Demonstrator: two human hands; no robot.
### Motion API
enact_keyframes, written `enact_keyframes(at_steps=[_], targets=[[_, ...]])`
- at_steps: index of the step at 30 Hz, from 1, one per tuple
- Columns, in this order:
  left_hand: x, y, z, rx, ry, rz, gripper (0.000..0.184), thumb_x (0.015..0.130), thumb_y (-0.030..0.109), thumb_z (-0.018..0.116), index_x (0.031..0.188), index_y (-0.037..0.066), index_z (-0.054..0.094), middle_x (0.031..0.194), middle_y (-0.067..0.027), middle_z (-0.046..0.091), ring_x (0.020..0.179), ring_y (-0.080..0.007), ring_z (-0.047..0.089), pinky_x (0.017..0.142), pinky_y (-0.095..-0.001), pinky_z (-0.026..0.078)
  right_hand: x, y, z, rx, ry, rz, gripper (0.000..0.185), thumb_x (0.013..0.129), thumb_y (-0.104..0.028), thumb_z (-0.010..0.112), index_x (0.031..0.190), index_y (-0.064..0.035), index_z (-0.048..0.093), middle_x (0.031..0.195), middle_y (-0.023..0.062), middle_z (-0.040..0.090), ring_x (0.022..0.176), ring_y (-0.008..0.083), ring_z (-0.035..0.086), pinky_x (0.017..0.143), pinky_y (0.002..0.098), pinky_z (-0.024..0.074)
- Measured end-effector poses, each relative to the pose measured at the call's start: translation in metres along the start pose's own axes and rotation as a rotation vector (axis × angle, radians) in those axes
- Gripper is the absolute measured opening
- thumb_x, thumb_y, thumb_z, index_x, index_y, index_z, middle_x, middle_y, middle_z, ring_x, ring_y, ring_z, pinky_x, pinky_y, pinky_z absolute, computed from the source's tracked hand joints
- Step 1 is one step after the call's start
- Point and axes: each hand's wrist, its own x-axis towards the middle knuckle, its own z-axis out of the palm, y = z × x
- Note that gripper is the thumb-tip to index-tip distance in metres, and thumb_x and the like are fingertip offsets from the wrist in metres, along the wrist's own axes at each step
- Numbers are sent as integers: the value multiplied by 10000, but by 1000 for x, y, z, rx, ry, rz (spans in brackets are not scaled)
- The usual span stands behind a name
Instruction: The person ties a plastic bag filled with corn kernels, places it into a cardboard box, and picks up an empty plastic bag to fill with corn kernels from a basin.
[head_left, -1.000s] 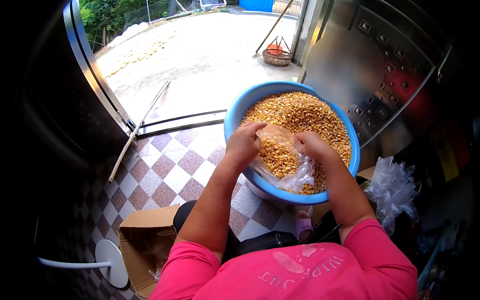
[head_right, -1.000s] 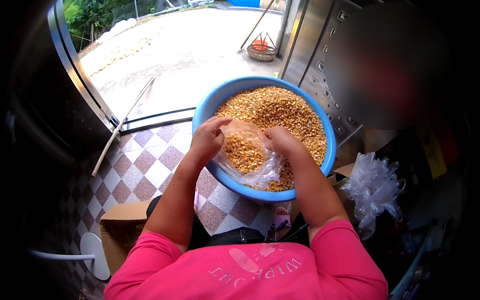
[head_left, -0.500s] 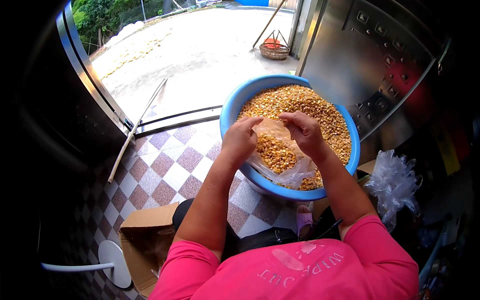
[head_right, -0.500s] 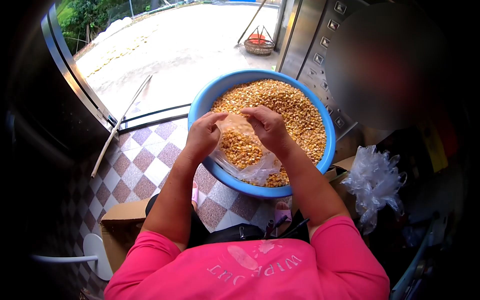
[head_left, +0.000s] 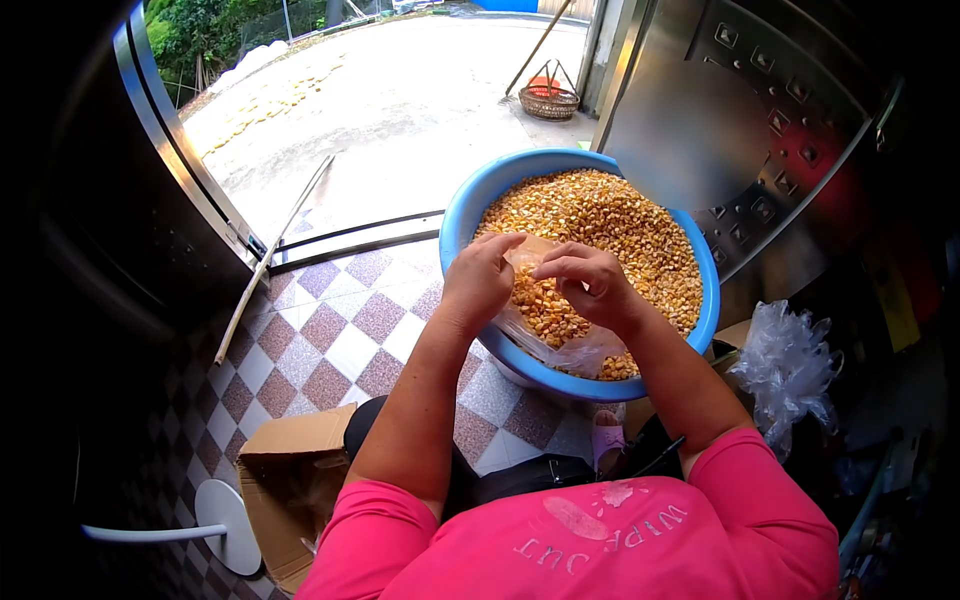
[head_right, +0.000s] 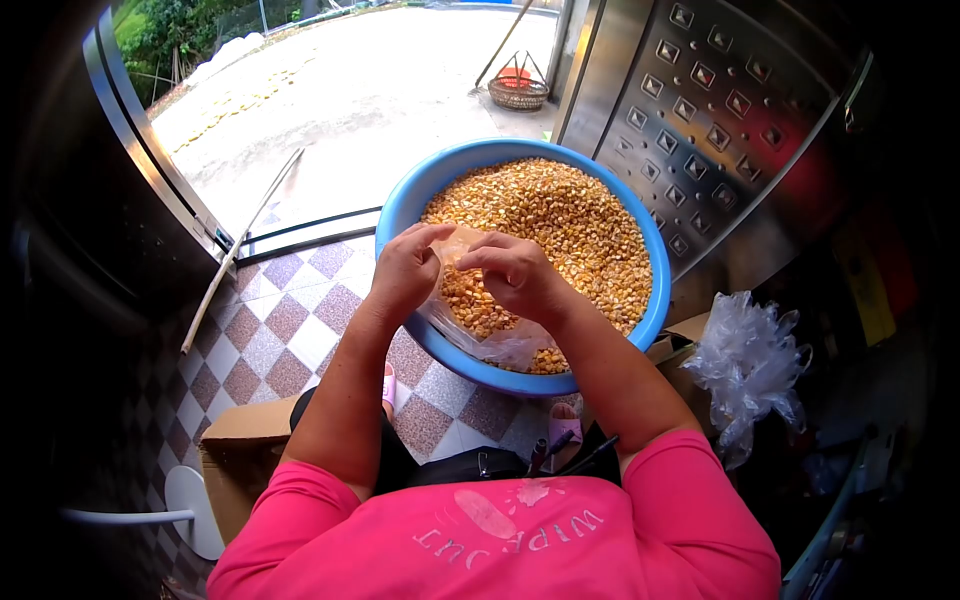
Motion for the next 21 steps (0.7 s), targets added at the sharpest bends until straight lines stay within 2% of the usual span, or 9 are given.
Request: enact_keyframes(at_steps=[3,6,8,12,14,15,16,19,21], targets=[[0,0,0,-6,4,3,349,745,-75,465,1033,20,638,986,-152,628,871,-287,622,754,-331,489,1,1,-2,-5,46,-37,340,679,134,517,925,-44,669,849,91,623,734,167,629,615,261,491],[1,-2,1,2,11,20,355,743,-77,464,1036,25,638,986,-148,629,857,-282,622,747,-328,488,-2,1,-9,21,67,110,314,681,126,506,887,-50,666,837,98,628,712,202,628,611,275,490],[0,-2,1,-5,-2,-1,359,745,-76,464,1040,33,638,988,-141,631,835,-267,624,736,-318,487,-1,13,-11,-10,134,43,272,696,118,511,872,-31,656,815,98,622,684,190,608,594,268,476],[0,-1,1,-13,4,-3,361,749,-75,466,1044,39,639,990,-135,634,813,-254,624,724,-310,487,-13,51,-19,-75,321,248,200,753,66,545,902,-20,646,834,123,623,731,190,611,641,279,483],[0,0,0,-10,0,-12,361,751,-75,466,1047,38,639,991,-134,635,803,-249,625,719,-307,488,-20,66,-24,-152,296,527,185,793,16,540,940,-19,646,887,127,630,764,212,619,676,291,487],[0,0,0,-11,-1,-11,361,751,-75,466,1047,38,639,991,-134,635,803,-249,625,719,-307,488,-22,69,-27,-200,225,644,240,823,-59,567,1054,-46,633,970,142,621,851,253,611,760,328,487],[0,1,0,-9,0,-10,361,751,-75,465,1047,37,639,991,-135,636,807,-251,626,721,-308,488,-23,71,-26,-202,226,644,240,823,-59,567,1054,-46,633,970,142,621,851,253,611,760,328,487],[0,1,-1,-4,-21,-32,352,761,-50,479,1056,63,635,1010,-122,630,866,-268,616,764,-337,485,-21,66,-20,-313,77,683,410,809,-145,637,1212,-119,567,1072,173,586,1053,304,544,900,381,441],[0,0,-1,2,-45,-55,345,771,-24,495,1066,90,632,1028,-108,623,921,-285,604,806,-364,482,-15,60,-12,-377,-41,636,396,806,-140,633,1197,-114,577,1048,170,596,1038,310,553,889,377,449]])
